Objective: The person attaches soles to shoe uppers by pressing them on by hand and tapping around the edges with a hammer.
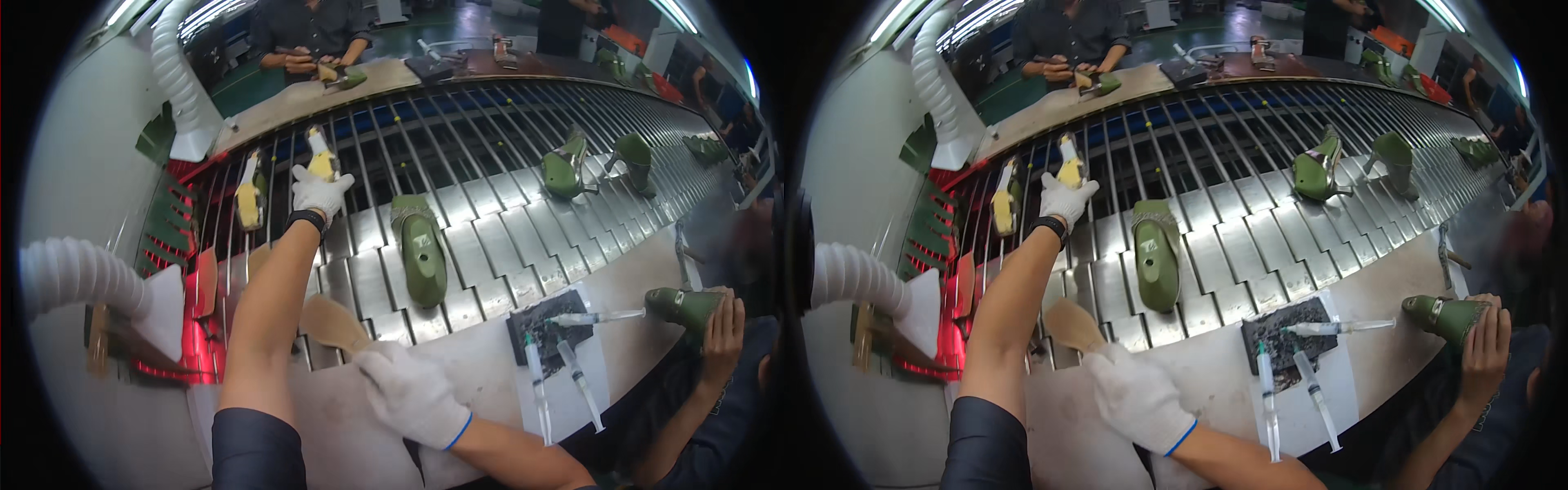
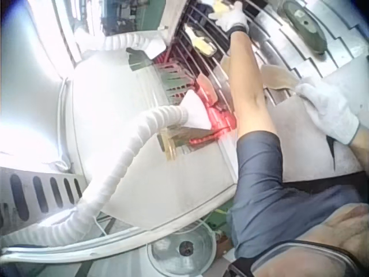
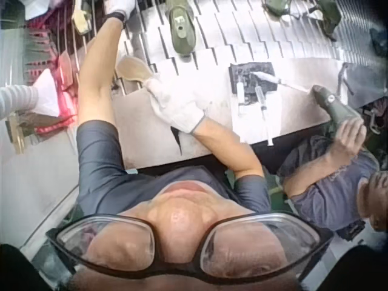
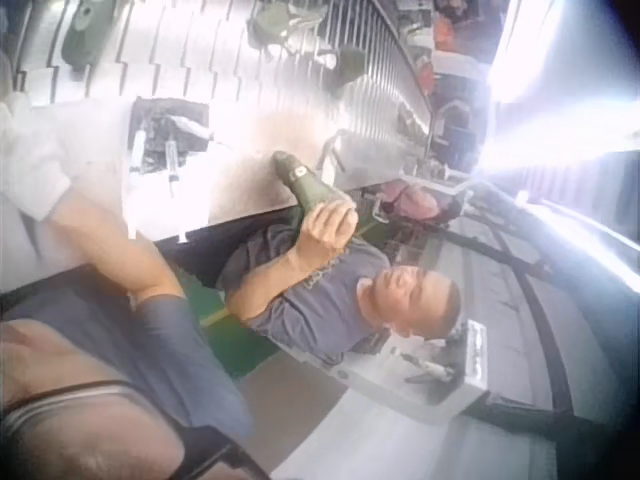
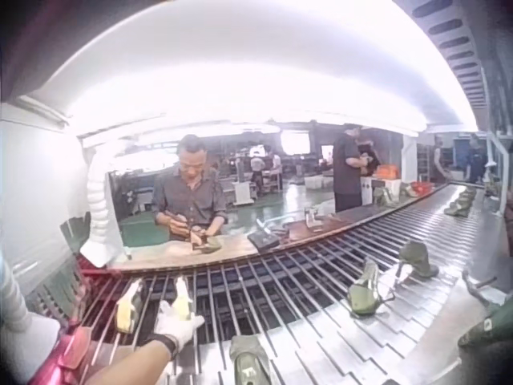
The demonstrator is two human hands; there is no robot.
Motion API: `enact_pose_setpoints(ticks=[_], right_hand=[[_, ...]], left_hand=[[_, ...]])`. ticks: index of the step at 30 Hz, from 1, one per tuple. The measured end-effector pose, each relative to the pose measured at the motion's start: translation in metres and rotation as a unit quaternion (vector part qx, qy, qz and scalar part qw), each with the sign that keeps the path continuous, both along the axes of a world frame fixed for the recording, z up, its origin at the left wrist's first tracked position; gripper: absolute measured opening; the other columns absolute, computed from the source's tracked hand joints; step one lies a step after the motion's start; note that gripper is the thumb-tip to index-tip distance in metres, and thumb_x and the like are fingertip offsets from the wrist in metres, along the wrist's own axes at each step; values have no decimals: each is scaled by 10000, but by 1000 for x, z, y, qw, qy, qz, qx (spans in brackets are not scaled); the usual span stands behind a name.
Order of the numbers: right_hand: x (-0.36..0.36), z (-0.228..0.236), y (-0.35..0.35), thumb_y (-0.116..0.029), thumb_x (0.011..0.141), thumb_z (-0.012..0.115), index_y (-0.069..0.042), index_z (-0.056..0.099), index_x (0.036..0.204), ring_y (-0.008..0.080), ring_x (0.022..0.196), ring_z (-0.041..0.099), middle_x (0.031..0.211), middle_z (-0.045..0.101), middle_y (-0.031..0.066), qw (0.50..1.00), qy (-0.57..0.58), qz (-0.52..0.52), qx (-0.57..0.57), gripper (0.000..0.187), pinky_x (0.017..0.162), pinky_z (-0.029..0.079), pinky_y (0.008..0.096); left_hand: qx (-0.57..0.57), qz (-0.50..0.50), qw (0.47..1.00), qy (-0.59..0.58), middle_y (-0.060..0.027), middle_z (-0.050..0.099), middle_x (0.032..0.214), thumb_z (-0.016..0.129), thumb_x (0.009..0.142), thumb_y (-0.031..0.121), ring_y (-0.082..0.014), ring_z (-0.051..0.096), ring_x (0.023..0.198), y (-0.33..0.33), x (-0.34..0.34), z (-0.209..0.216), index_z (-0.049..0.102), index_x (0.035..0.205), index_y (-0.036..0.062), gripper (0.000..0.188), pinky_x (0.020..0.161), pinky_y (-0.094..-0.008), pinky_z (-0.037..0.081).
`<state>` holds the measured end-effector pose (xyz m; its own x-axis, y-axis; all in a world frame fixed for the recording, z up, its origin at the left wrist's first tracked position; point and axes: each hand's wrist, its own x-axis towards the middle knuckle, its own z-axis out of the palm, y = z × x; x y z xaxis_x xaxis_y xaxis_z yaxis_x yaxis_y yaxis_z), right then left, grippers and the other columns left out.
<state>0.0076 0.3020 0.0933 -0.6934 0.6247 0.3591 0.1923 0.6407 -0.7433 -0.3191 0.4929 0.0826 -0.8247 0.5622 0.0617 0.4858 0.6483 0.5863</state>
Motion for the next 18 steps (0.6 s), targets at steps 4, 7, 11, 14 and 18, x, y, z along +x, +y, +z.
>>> enact_pose_setpoints(ticks=[4, 7, 11, 14, 18], right_hand=[[-1, -11, -2, -65, 932, 701, -48, 664, 1267, 390, 884, 735, 1165, 681, 158, 999, -10, 26, -20, 337, 768, 611, 505], [2, -13, -2, -66, 942, 692, -45, 627, 1336, 402, 890, 726, 1201, 660, 162, 999, 18, 33, -26, 401, 783, 609, 510], [-1, -5, 3, -28, 931, 713, -50, 593, 1370, 415, 931, 721, 1231, 641, 204, 993, 62, 5, -96, 456, 828, 611, 504], [-4, -13, 7, -48, 915, 761, -28, 585, 1367, 374, 991, 722, 1252, 641, 230, 987, 131, -71, -65, 486, 862, 608, 479], [3, -11, 18, -141, 918, 823, 32, 615, 1377, 320, 1094, 693, 1294, 649, 225, 961, 156, -158, -165, 533, 973, 582, 440]], left_hand=[[1, 77, 997, 27, -352, 505, 1568, 917, 821, 405, -530, 599, 1410, 43, -11, -33, 361, 1618, 24, 1043, 1186, -531, 528], [-20, 63, 997, 33, -336, 536, 1525, 893, 826, 344, -517, 612, 1395, 36, 0, -21, 368, 1621, 40, 1000, 1175, -531, 536], [-25, 6, 1000, 13, -351, 569, 1543, 879, 791, 316, -493, 634, 1393, -34, -3, 9, 401, 1656, 30, 1029, 1181, -520, 532], [140, -83, 986, -22, -215, 706, 1390, 890, 781, 225, -314, 704, 1258, -128, 14, 14, 507, 1563, -69, 919, 1101, -388, 549], [281, -150, 944, -86, -184, 586, 1511, 846, 851, 70, -265, 619, 1356, -282, 79, 36, 351, 1668, -69, 964, 1170, -390, 506]])
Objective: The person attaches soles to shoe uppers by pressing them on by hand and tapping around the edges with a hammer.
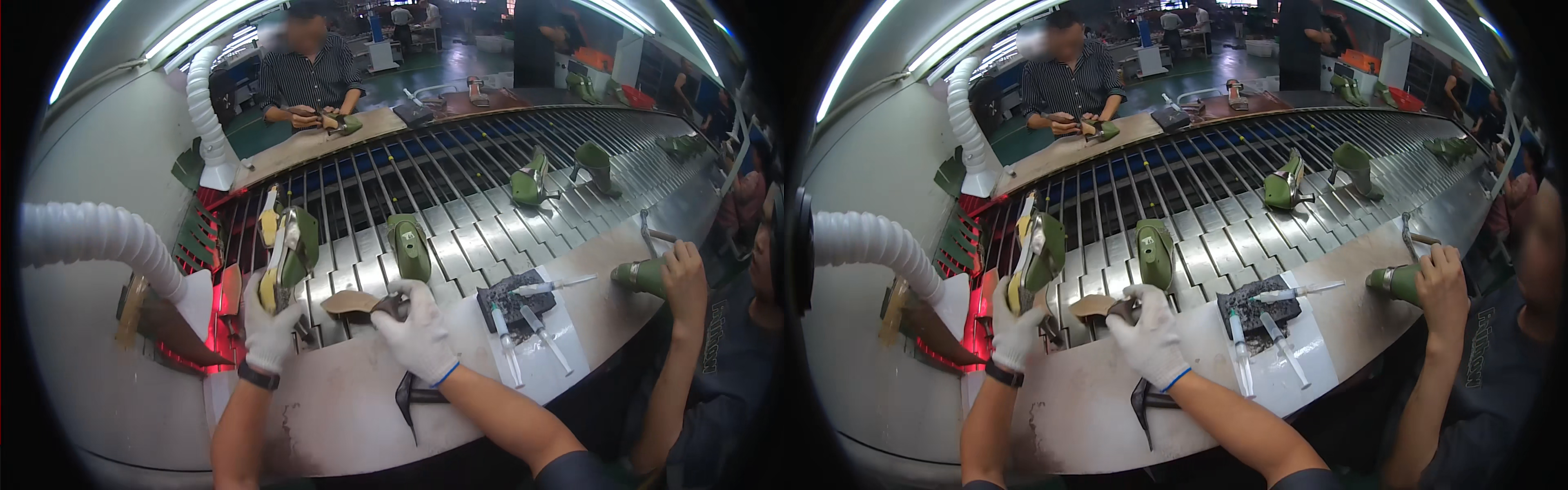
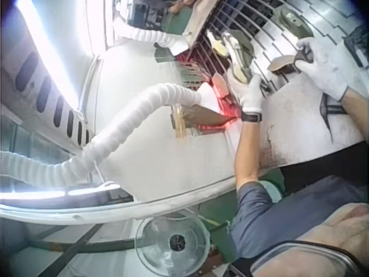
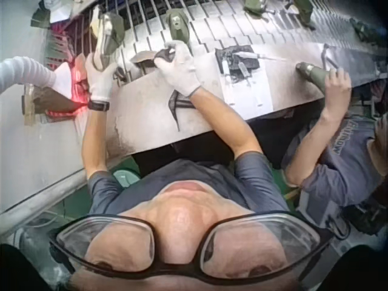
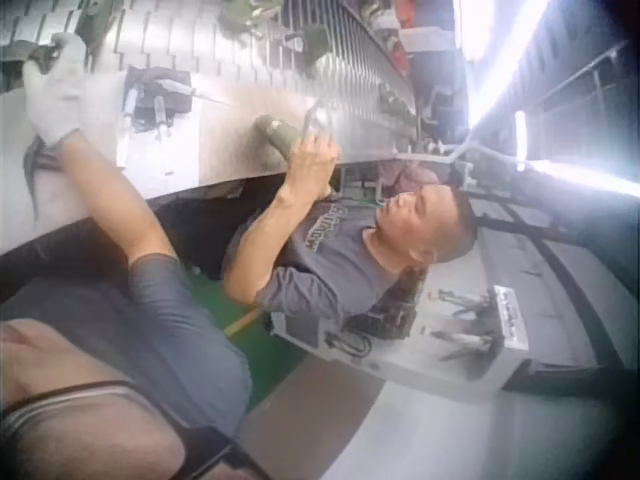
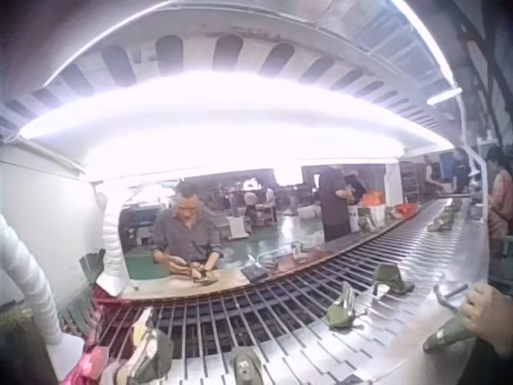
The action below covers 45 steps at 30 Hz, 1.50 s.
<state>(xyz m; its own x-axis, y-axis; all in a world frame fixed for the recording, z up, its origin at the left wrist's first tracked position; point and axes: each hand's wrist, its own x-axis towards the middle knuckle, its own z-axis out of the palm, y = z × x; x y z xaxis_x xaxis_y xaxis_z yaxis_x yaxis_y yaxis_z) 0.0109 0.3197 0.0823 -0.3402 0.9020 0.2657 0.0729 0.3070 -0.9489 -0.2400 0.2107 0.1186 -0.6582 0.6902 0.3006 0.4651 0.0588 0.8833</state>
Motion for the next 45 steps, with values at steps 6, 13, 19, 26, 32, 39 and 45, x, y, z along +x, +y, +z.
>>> enact_pose_setpoints(ticks=[6, 13, 19, 26, 32, 39, 45], right_hand=[[-3, 12, -6, -100, 955, 812, 12, 585, 1505, 308, 1149, 706, 1364, 660, 202, 989, 81, -27, 120, 605, 1001, 591, 424], [2, 101, -91, -56, 940, 802, -72, 704, 1301, 369, 1119, 731, 1260, 678, 181, 874, -88, 292, 379, 375, 919, 628, 460], [17, 48, -123, -215, 976, 803, -94, 769, 1313, 338, 1196, 711, 1327, 716, 152, 702, -358, 493, 368, 360, 982, 617, 444], [-7, 35, -170, -341, 1153, 624, 45, 737, 1138, 93, 724, 661, 909, 732, 71, 922, 28, 269, -278, 402, 645, 538, 254], [-2, 9, -193, -336, 1176, 614, 14, 692, 839, 72, 521, 506, 651, 611, 27, 960, 25, 182, -210, 491, 498, 408, 263], [-21, 19, -190, -340, 1169, 633, -19, 653, 794, 79, 464, 442, 585, 530, -4, 949, -18, 161, -270, 494, 462, 354, 272], [-3, -6, -200, -246, 972, 849, 43, 717, 1166, 194, 872, 749, 971, 759, 129, 992, -59, 100, -56, 372, 830, 616, 344]], left_hand=[[-78, 175, 934, 302, -279, 574, 1485, 914, 773, 75, -435, 611, 1351, -233, 58, -20, 385, 1676, -18, 1051, 1183, -491, 490], [-80, 144, 937, 307, -326, 555, 1511, 929, 786, 127, -525, 587, 1353, -321, 81, -39, 495, 1619, -15, 950, 1163, -551, 500], [68, 209, 929, 299, -235, 656, 1380, 826, 934, 120, -380, 668, 1235, -298, 105, -81, 598, 1487, -62, 625, 1086, -464, 541], [74, 201, 929, 301, -264, 688, 1371, 881, 959, 206, -442, 687, 1176, -291, 87, -79, 580, 1497, -51, 668, 1052, -501, 557], [76, 185, 918, 341, -254, 695, 1362, 891, 952, 194, -415, 711, 1112, -299, 84, -82, 567, 1502, -66, 689, 974, -471, 600], [96, 176, 920, 336, -262, 693, 1350, 893, 946, 227, -432, 709, 1120, -298, 84, -77, 560, 1499, -72, 711, 988, -499, 601], [43, 228, 931, 283, -303, 578, 1484, 820, 1009, 400, -457, 592, 1359, -312, 98, -85, 554, 1492, -101, 745, 1169, -527, 485]])
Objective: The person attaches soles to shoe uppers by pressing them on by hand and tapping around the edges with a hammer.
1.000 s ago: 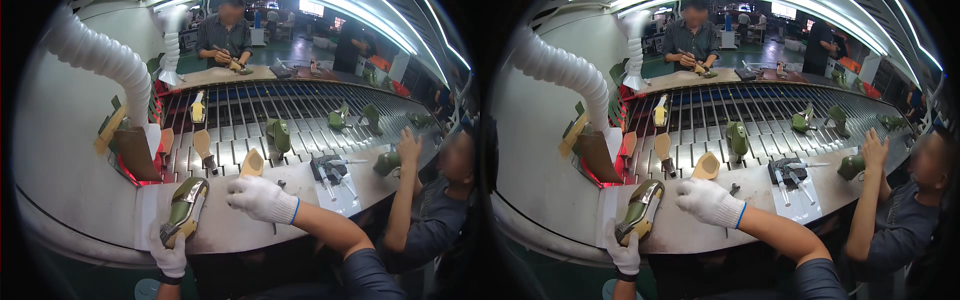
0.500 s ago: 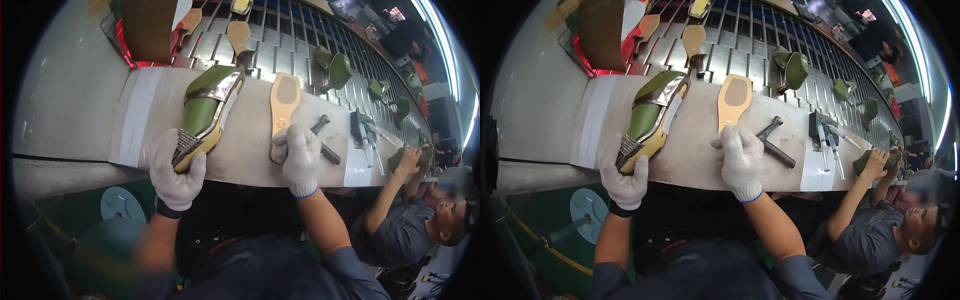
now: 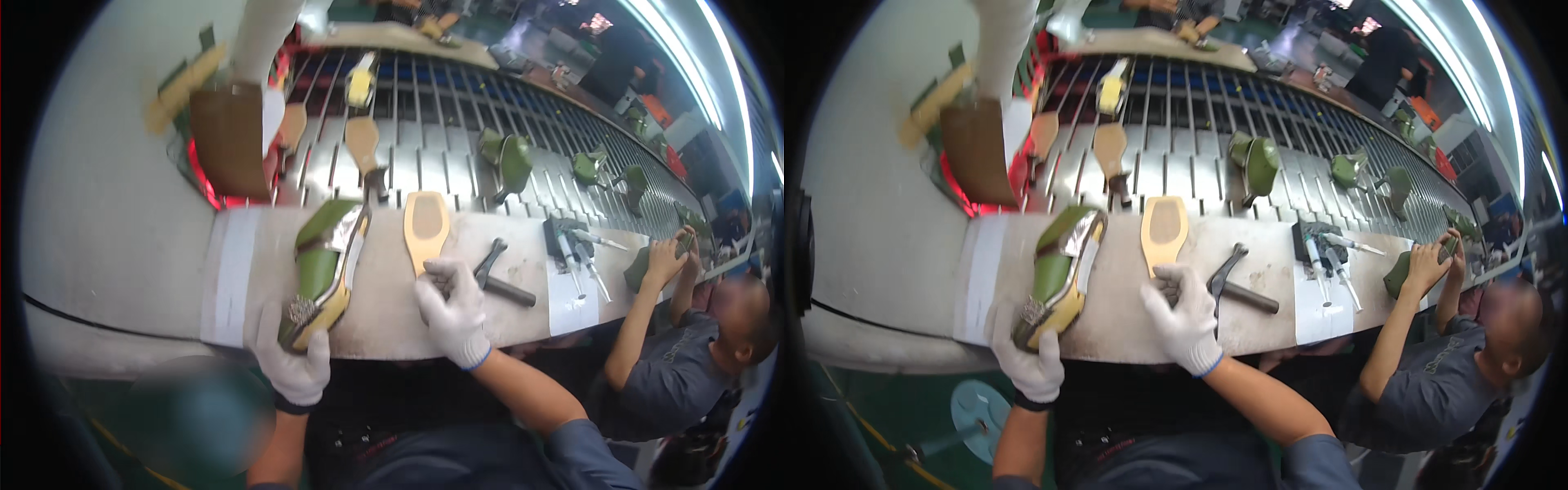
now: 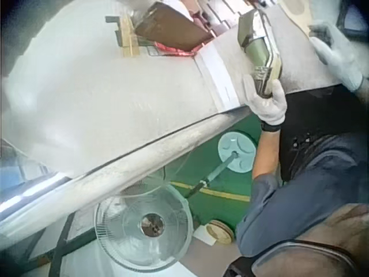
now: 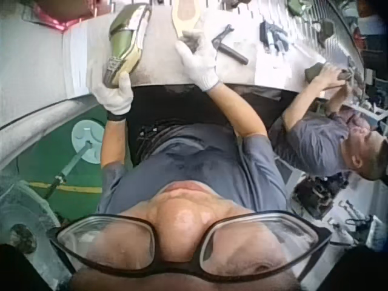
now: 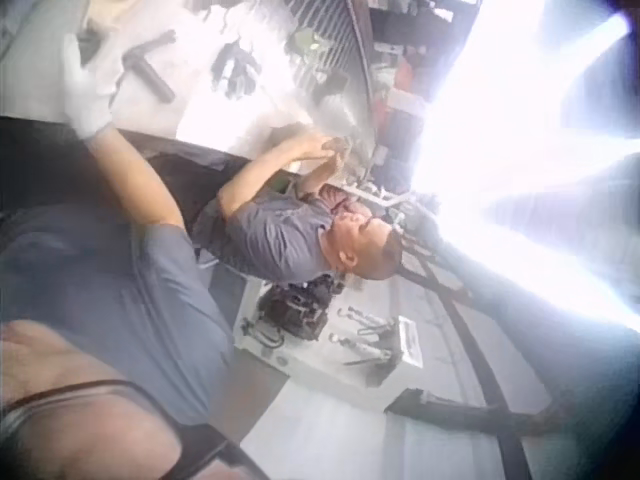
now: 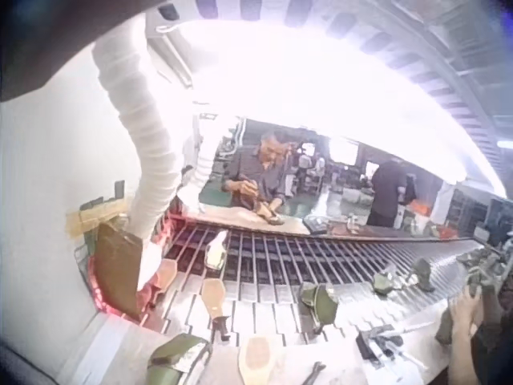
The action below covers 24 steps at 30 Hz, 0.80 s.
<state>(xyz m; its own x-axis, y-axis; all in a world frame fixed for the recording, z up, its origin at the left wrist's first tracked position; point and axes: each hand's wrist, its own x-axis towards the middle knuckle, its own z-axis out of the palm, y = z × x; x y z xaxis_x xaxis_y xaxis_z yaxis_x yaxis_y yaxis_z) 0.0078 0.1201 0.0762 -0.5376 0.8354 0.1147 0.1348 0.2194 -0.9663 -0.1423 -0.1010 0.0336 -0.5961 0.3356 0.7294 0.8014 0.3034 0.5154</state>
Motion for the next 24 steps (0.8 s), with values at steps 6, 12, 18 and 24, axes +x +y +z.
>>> enact_pose_setpoints(ticks=[6, 12, 18, 24], right_hand=[[57, 17, 3, -191, 920, 881, -56, 728, 1285, 430, 1267, 686, 1381, 678, 251, 925, -139, 65, 347, 418, 1032, 585, 478], [120, 28, -39, -170, 969, 834, -109, 736, 1269, 320, 955, 778, 1101, 744, 158, 966, -92, 196, 141, 321, 855, 643, 426], [164, -19, -74, -208, 924, 921, -81, 728, 1329, 198, 840, 784, 1171, 781, 122, 985, -66, 147, 66, 466, 785, 654, 340], [146, -9, -66, -173, 920, 914, -89, 769, 1282, 257, 881, 789, 1120, 778, 132, 982, 42, 144, 111, 399, 789, 647, 373]], left_hand=[[56, -236, 967, -72, -151, 770, 931, 768, 964, 108, -361, 741, 844, -7, 68, 68, 758, 1060, -18, 158, 834, -439, 599], [-99, -306, 739, -592, -78, 797, 913, 627, 1156, 211, -129, 736, 791, 23, 118, 34, 777, 1136, -20, 276, 719, -276, 585], [-183, -302, 739, -574, -29, 753, 805, 693, 1131, 270, -77, 667, 716, 26, 146, 11, 815, 998, -22, 343, 648, -258, 527], [-170, -311, 764, -539, -34, 753, 793, 655, 1148, 267, -86, 679, 706, 27, 130, 25, 813, 968, -1, 360, 646, -264, 531]])
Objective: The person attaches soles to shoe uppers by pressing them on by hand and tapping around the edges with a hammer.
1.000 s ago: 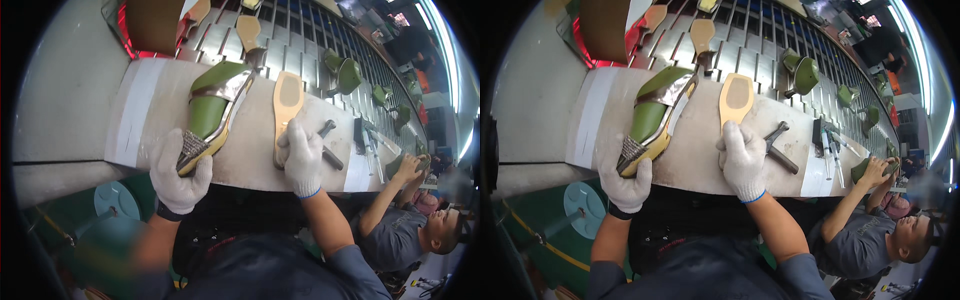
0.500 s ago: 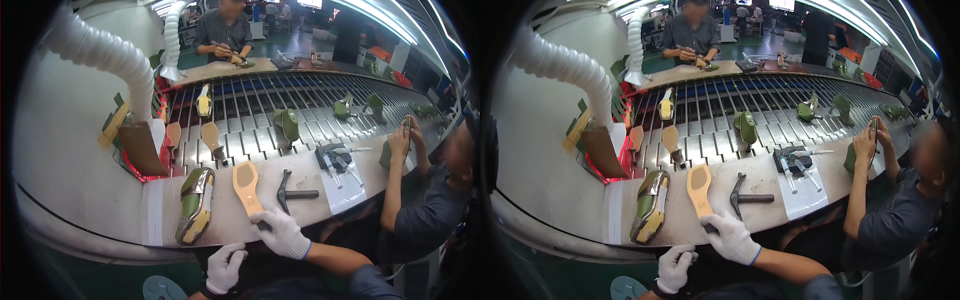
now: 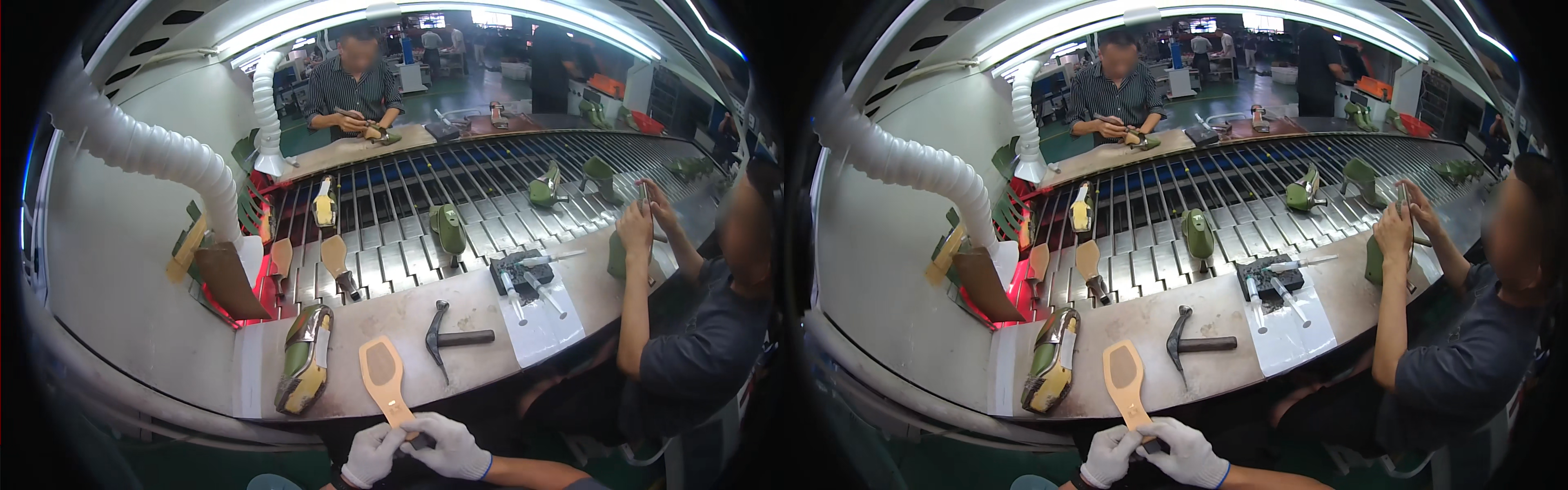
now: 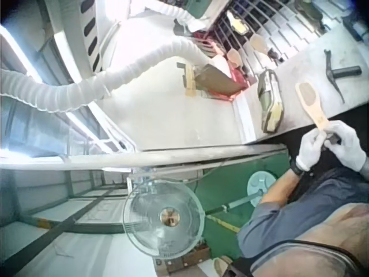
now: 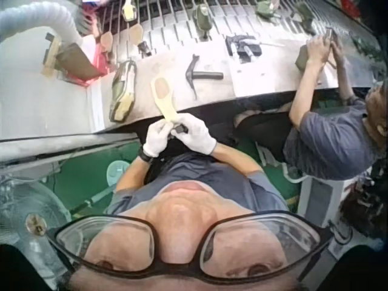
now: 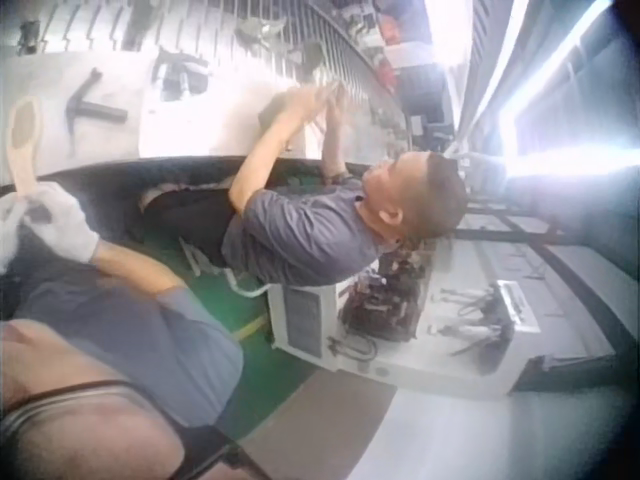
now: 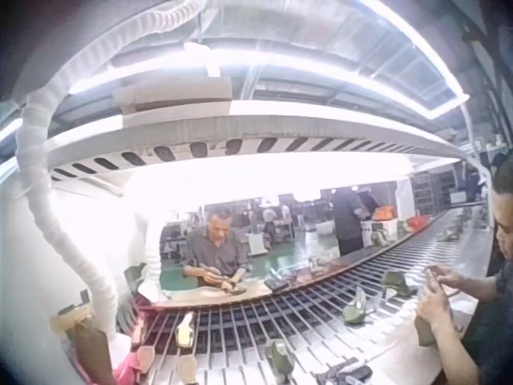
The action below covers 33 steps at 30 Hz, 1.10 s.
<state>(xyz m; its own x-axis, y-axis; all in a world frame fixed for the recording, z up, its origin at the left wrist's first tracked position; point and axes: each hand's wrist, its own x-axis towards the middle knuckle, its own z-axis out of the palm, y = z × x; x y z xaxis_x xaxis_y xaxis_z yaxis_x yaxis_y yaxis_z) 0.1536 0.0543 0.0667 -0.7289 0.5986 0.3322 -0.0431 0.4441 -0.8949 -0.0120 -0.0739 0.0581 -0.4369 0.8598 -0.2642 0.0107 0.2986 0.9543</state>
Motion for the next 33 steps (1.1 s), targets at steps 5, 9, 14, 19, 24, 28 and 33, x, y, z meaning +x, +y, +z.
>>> enact_pose_setpoints(ticks=[5, 9, 14, 19, 24, 28, 33], right_hand=[[-70, 19, 60, -65, 891, 814, -105, 722, 1231, 411, 903, 730, 1020, 707, 161, 983, 53, -55, 165, 354, 769, 603, 486], [-87, 26, 77, -259, 904, 863, -47, 751, 1206, 490, 1171, 703, 1373, 668, 287, 969, -128, -49, 207, 386, 1021, 589, 548], [-112, 34, 87, -262, 997, 835, 35, 729, 1250, 280, 946, 738, 1175, 726, 217, 986, -38, -72, 146, 404, 821, 603, 434], [-152, 20, 77, -226, 1097, 729, -46, 626, 907, 74, 520, 518, 690, 602, 5, 978, -9, -29, -208, 281, 471, 412, 259], [-158, 17, 80, -250, 1101, 732, -44, 620, 862, 71, 455, 478, 624, 567, -9, 978, -40, -34, -202, 334, 433, 368, 263], [-162, 17, 75, -233, 1096, 729, -40, 629, 851, 66, 452, 485, 614, 577, -13, 981, -61, -65, -174, 328, 428, 358, 259], [-159, 13, 77, -214, 1081, 738, -36, 633, 845, 56, 491, 512, 628, 589, -15, 980, -62, -71, -177, 313, 452, 374, 254]], left_hand=[[123, 121, 985, 1, -102, 809, 968, 627, 1142, 214, -178, 784, 847, 30, -13, 32, 756, 1174, -29, 277, 729, -308, 625], [193, 77, 884, 419, -148, 803, 939, 761, 1024, 147, -281, 794, 810, 26, -53, 34, 761, 1203, 14, 223, 708, -389, 621], [200, 118, 842, 486, -141, 764, 859, 817, 923, 123, -334, 755, 759, 32, -80, 13, 774, 1174, 33, 270, 697, -423, 600], [213, 109, 812, 532, -103, 750, 852, 847, 875, 124, -323, 726, 747, 26, -86, 16, 756, 1157, 81, 300, 672, -445, 576], [319, 148, 748, 562, -68, 738, 914, 862, 904, 108, -296, 711, 781, -11, -85, 49, 722, 1178, 57, 312, 729, -427, 579], [150, 307, 718, 607, -187, 705, 1213, 881, 916, 247, -435, 665, 1088, -47, -106, 46, 631, 1418, 11, 608, 976, -540, 532], [66, 290, 824, 483, -228, 744, 1195, 918, 896, 276, -462, 708, 1102, -54, -122, 10, 690, 1382, -3, 605, 1001, -557, 542]])
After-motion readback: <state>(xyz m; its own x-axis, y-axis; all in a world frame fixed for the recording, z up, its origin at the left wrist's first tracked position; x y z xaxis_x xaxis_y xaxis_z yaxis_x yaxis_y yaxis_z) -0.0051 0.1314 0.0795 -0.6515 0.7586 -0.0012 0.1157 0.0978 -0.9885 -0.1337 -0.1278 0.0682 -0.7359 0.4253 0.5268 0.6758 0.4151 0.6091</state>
